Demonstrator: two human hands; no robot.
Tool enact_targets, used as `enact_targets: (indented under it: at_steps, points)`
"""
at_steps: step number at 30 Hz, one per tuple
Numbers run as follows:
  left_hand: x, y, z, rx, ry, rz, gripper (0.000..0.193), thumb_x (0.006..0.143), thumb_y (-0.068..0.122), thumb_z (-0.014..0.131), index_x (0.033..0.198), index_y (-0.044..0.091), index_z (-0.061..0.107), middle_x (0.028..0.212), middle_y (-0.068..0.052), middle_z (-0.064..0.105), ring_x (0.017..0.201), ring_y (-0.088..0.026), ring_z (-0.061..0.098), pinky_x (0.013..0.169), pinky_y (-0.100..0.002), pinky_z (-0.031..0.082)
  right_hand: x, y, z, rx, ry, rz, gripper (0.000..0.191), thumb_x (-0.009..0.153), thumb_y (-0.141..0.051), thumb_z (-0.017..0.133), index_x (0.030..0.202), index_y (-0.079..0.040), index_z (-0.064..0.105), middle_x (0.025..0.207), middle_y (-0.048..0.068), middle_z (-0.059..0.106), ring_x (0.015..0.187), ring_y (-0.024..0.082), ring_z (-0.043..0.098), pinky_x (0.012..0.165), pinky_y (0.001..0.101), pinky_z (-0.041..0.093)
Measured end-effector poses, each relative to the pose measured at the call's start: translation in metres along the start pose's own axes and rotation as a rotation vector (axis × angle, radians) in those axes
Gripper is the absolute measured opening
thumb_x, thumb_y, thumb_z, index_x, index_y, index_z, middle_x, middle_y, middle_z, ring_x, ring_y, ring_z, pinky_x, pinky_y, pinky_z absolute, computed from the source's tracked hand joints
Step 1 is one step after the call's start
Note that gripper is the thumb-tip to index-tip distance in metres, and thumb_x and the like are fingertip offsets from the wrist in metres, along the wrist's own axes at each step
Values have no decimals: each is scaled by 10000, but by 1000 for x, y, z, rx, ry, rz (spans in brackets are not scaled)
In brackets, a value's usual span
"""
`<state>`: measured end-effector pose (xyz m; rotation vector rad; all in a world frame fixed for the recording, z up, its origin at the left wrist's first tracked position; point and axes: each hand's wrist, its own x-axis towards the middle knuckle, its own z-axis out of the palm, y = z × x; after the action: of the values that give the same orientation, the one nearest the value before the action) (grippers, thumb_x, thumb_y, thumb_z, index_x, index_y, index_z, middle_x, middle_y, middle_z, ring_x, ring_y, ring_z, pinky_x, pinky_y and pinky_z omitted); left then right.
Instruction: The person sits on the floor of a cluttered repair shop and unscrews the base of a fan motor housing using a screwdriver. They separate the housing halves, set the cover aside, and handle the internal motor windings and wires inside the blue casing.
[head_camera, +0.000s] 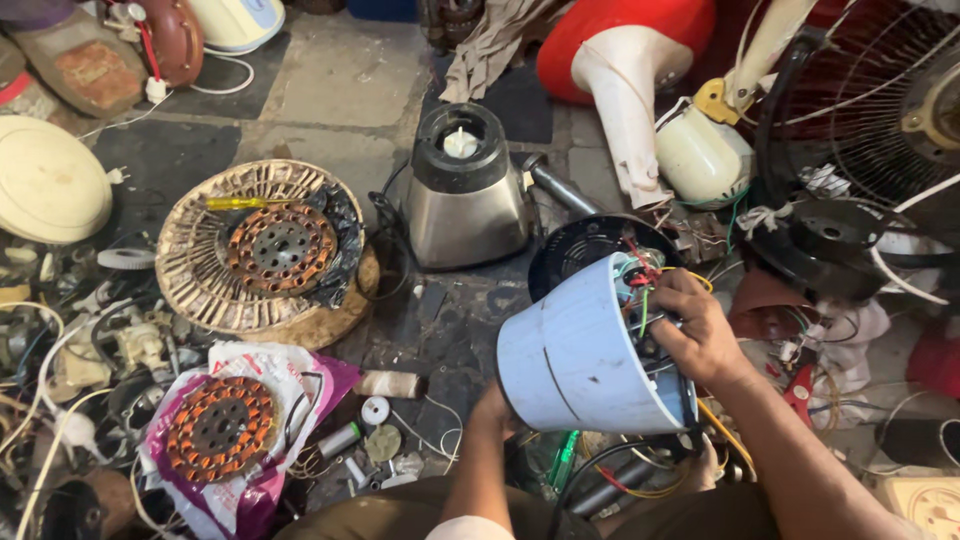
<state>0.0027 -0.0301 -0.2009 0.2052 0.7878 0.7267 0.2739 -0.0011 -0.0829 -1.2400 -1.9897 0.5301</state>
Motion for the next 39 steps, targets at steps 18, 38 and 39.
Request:
enact_targets:
  at_steps: [18,38,39]
  points:
    - [-12,9,7,86,-41,-46,482,937,353,673,1307,43,681,1207,-122,751,1030,-253,745,875,-459,610,9,-19,0,-30,-43,-1,281,755,-165,603,976,-21,698,1052,178,591,1019,340,596,925,422,489]
    - [-27,10,18,-95,-82,-19,451,912,317,705,1281,58,692,1203,-111,757,1045,-244,748,918,-452,604,13,-20,0,-95,-88,45,330,747,-184,625,1010,5,688,1110,221,585,1059,384,594,928,443,491]
    - [-26,9,17,-90,-77,-36,451,918,324,702,1281,57,694,1200,-113,756,1042,-245,746,917,-451,604,13,-21,-1,-84,-83,44,336,745,-182,621,1015,7,685,1116,218,589,1062,384,596,934,444,491]
